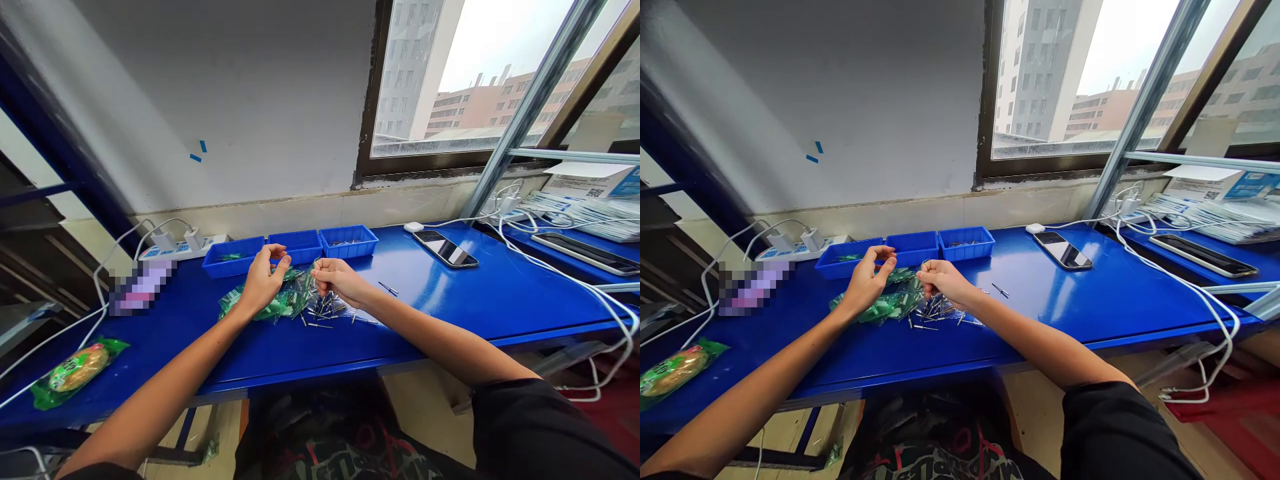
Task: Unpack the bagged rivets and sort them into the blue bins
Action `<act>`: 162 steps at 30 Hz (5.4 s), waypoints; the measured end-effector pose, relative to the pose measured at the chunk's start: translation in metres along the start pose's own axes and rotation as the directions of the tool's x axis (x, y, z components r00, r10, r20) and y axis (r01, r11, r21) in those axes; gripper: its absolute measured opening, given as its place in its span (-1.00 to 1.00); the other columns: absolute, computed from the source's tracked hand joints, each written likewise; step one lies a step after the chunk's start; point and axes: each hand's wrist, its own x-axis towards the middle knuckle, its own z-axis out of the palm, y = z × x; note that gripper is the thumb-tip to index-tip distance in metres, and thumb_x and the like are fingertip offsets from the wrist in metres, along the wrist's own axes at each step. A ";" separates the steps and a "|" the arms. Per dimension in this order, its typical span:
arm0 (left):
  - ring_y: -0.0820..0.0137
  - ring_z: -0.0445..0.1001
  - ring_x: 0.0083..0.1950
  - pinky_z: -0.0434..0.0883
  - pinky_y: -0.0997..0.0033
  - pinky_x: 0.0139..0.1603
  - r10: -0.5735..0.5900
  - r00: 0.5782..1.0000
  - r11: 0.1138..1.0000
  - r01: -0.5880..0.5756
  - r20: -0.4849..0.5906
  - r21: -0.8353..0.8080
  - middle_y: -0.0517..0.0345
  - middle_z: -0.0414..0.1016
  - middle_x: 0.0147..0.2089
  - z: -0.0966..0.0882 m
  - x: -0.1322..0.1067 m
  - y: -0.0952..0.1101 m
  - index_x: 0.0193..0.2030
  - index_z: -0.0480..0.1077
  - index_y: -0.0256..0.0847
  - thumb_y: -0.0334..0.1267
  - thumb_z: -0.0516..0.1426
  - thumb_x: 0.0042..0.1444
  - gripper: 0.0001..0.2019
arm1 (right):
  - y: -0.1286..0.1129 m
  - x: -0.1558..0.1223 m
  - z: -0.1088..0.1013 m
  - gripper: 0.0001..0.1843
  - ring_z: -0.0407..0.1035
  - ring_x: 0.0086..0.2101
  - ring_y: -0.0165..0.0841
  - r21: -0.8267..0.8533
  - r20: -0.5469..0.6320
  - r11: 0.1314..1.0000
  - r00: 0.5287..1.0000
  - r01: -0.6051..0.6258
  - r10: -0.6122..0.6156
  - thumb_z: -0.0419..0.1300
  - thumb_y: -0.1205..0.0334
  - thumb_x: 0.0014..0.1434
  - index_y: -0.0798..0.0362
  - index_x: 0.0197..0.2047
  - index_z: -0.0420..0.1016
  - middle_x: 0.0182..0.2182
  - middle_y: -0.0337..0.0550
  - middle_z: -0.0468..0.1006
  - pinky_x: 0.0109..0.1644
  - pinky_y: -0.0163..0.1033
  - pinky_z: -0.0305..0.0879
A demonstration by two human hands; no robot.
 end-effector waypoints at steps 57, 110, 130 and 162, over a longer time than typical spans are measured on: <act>0.53 0.32 -0.44 0.22 0.58 -0.48 -0.313 0.921 0.698 0.389 0.232 -0.601 0.24 0.33 -0.47 -0.003 0.005 0.006 -0.41 0.40 -0.27 -0.16 0.34 -0.28 -0.68 | -0.001 -0.001 0.003 -0.81 0.19 -0.62 -0.51 -0.047 -0.017 0.991 0.992 0.124 -0.124 0.15 0.29 0.06 0.00 -0.44 0.14 -0.69 -0.42 0.25 -0.47 -0.31 0.20; 0.51 0.30 -0.42 0.22 0.57 -0.48 -0.245 0.962 0.742 0.264 0.118 -0.616 0.20 0.35 -0.40 0.001 0.002 0.012 -0.40 0.38 -0.24 -0.21 0.26 -0.16 -0.79 | 0.005 0.002 0.002 -0.90 0.13 -0.64 -0.49 -0.361 -0.246 0.902 0.909 0.236 -0.336 0.11 0.21 0.08 0.03 -0.37 0.25 -0.69 -0.42 0.19 -0.54 -0.29 0.05; 0.49 0.29 -0.45 0.22 0.54 -0.49 -0.205 0.978 0.796 0.188 0.036 -0.575 0.22 0.34 -0.43 0.011 -0.004 0.007 -0.38 0.36 -0.21 -0.19 0.24 -0.13 -0.80 | 0.011 -0.001 0.010 -0.86 0.10 -0.66 -0.46 -0.485 -0.313 0.860 0.888 0.157 -0.338 0.09 0.17 0.08 0.06 -0.33 0.36 -0.75 -0.43 0.13 -0.51 -0.26 0.03; 0.54 0.31 -0.51 0.23 0.55 -0.53 -0.171 0.985 0.811 0.143 0.003 -0.568 0.23 0.33 -0.42 0.008 -0.001 0.001 -0.30 0.34 -0.24 -0.23 0.19 -0.04 -0.81 | 0.008 -0.003 0.008 -0.92 0.03 -0.65 -0.52 -0.576 -0.171 0.767 0.875 0.284 -0.452 0.12 0.26 0.09 0.08 -0.38 0.38 -0.71 -0.43 0.14 -0.54 -0.32 -0.02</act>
